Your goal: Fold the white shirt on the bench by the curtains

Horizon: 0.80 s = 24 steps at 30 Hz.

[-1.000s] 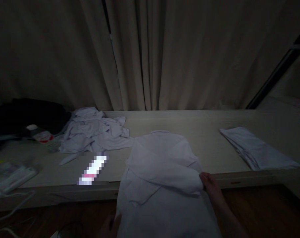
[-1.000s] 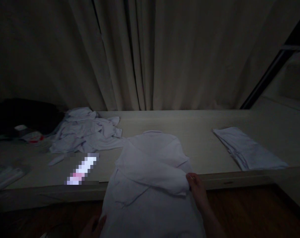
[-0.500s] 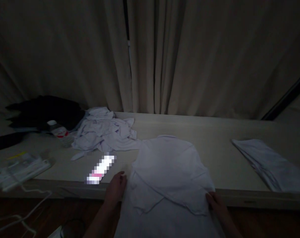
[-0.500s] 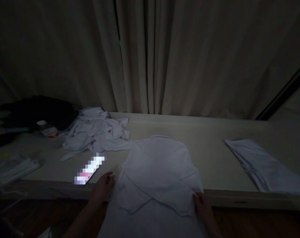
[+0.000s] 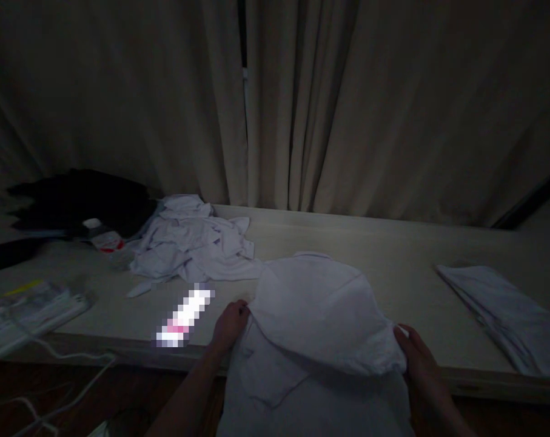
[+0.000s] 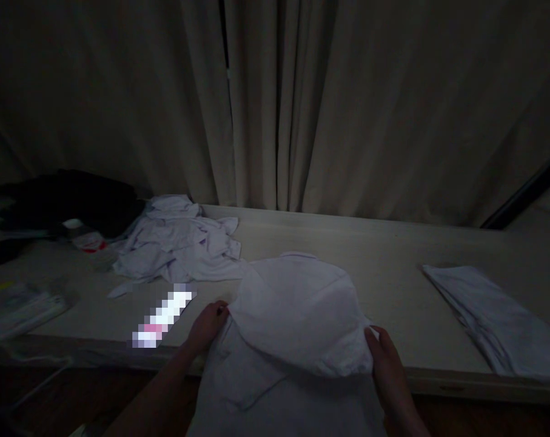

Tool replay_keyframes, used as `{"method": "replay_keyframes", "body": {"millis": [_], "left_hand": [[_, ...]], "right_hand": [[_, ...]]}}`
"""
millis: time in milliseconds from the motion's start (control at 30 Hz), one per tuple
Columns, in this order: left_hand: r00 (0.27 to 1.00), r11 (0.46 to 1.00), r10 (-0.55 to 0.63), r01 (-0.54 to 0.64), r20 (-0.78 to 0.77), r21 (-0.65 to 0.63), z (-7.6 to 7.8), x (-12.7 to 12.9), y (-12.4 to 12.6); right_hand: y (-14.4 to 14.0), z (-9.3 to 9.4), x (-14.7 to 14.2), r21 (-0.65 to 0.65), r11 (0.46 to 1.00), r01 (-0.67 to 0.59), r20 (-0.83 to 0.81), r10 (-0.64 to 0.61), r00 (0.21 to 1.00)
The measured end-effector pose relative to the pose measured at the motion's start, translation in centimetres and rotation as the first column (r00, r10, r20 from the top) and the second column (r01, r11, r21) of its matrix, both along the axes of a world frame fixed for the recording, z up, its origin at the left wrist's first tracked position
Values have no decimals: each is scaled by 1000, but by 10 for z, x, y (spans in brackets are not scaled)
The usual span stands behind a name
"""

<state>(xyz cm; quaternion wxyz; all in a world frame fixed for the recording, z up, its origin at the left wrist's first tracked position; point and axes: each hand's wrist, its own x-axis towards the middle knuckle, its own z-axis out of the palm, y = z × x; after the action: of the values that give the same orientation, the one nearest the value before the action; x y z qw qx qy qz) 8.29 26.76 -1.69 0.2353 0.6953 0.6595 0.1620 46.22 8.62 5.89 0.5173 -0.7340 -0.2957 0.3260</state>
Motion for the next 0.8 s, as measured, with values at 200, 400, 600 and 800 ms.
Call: {"method": "replay_keyframes", "body": {"millis": [200,400,600,800], "left_hand": [[997,997,74,-74,34,-9,2,-3,11],[981,996,76,-68,177,-52,-6,-6,23],[985,996,37,-24,170,-82,-13,-7,26],[999,997,21,-19,25,-71,-10,-9,24]], "right_hand": [[30,29,-5,115,993,30,-150,-13,989],[58,60,-21,239,969,62,-244,-2,970],[97,96,-47,300,954,-5,-290,97,952],[142,154,-72,436,898,-64,-287,207,935]]}}
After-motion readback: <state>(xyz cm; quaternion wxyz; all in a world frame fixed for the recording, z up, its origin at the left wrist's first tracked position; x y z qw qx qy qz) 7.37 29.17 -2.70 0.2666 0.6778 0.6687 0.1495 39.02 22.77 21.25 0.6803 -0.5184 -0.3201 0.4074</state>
